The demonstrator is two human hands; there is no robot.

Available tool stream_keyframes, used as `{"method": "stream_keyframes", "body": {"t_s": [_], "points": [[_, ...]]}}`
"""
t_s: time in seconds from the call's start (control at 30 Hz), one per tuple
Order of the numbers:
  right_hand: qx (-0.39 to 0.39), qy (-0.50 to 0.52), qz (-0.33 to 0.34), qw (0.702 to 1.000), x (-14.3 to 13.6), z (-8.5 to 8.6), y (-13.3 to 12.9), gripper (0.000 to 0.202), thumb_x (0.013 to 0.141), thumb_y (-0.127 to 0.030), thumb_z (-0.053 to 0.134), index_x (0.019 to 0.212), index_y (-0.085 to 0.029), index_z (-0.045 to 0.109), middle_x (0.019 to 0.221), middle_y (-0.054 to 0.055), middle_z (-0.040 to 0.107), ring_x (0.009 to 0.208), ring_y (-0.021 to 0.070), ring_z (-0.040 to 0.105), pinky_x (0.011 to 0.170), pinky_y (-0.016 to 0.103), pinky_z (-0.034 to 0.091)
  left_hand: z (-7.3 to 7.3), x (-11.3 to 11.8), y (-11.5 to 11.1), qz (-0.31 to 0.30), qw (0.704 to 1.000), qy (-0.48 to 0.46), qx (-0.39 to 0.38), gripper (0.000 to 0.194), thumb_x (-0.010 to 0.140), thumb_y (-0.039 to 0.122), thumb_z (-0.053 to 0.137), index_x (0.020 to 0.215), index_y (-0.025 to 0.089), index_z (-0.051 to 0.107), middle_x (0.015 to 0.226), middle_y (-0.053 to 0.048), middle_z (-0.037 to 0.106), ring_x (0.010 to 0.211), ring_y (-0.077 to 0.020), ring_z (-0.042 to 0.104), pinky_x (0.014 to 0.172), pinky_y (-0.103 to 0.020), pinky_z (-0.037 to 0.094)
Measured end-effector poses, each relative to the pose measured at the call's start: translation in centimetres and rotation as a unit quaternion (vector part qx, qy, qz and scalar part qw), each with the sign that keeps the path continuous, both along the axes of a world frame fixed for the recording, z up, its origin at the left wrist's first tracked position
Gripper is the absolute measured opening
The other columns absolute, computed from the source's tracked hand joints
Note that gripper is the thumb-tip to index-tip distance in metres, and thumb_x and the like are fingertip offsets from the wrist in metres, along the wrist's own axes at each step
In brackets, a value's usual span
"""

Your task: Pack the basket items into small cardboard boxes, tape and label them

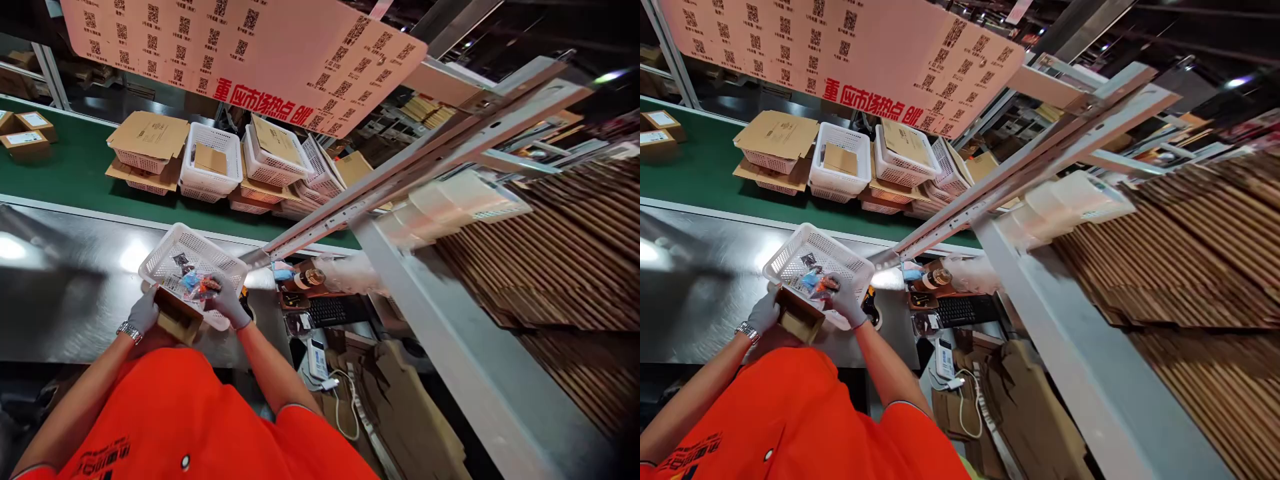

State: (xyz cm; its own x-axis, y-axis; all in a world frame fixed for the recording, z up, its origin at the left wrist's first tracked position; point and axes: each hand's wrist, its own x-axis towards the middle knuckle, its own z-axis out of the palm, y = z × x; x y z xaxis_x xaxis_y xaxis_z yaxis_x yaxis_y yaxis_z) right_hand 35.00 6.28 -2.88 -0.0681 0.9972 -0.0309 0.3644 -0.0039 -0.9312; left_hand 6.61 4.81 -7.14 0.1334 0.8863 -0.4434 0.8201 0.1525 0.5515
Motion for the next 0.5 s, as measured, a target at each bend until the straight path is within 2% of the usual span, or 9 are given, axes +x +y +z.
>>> {"method": "stream_keyframes", "body": {"t_s": [0.1,0.2,0.33,0.4,0.5], "points": [[-0.007,-0.053,0.071,0.996,-3.8,-0.9,-2.7,0.018,0.081,-0.029,0.077,0.082,-0.023,0.06,0.083,-0.002,0.066,0.081,0.0178,0.06,0.074,0.027,0.049,0.8,0.1,0.2,0.0,1.0,-0.001,-0.023,0.081,0.101,0.014,0.051,0.181,0.019,0.038,0.15,-0.02,0.076,0.127,-0.0355,0.079,0.105,-0.042,0.058],[0.011,-0.173,0.158,0.972,-6.7,-2.2,-4.3,0.012,0.087,-0.015,0.072,0.095,-0.022,0.068,0.099,0.003,0.075,0.094,0.0218,0.067,0.084,0.029,0.053,1.5,0.1,0.2,0.006,1.0,-0.002,-0.029,0.083,0.1,0.014,0.054,0.182,0.021,0.038,0.148,-0.019,0.078,0.128,-0.0351,0.079,0.108,-0.042,0.058],[0.045,-0.287,0.253,0.923,-8.1,-2.6,-5.1,0.046,0.085,-0.002,0.069,0.128,-0.02,0.071,0.134,0.012,0.075,0.12,0.0281,0.07,0.105,0.039,0.057,1.6,0.1,0.0,0.022,1.0,-0.016,-0.009,0.082,0.1,0.01,0.053,0.18,0.023,0.043,0.163,-0.016,0.069,0.14,-0.0326,0.073,0.119,-0.042,0.055],[0.034,-0.297,0.275,0.914,-7.9,-2.0,-5.2,0.062,0.085,-0.004,0.073,0.145,-0.019,0.066,0.142,0.015,0.072,0.123,0.0301,0.07,0.107,0.041,0.058,1.4,0.0,-0.2,0.026,0.999,-0.023,-0.009,0.084,0.099,0.008,0.052,0.181,0.022,0.041,0.164,-0.014,0.068,0.144,-0.0314,0.071,0.123,-0.042,0.053],[0.035,-0.3,0.286,0.909,-6.9,-0.6,-5.5,0.075,0.087,-0.011,0.078,0.159,-0.022,0.058,0.146,0.015,0.071,0.128,0.0323,0.07,0.11,0.044,0.058,0.9,-0.2,-0.3,0.027,0.999,-0.03,-0.007,0.085,0.099,0.008,0.052,0.182,0.023,0.04,0.163,-0.012,0.069,0.145,-0.0299,0.07,0.124,-0.041,0.053]]}}
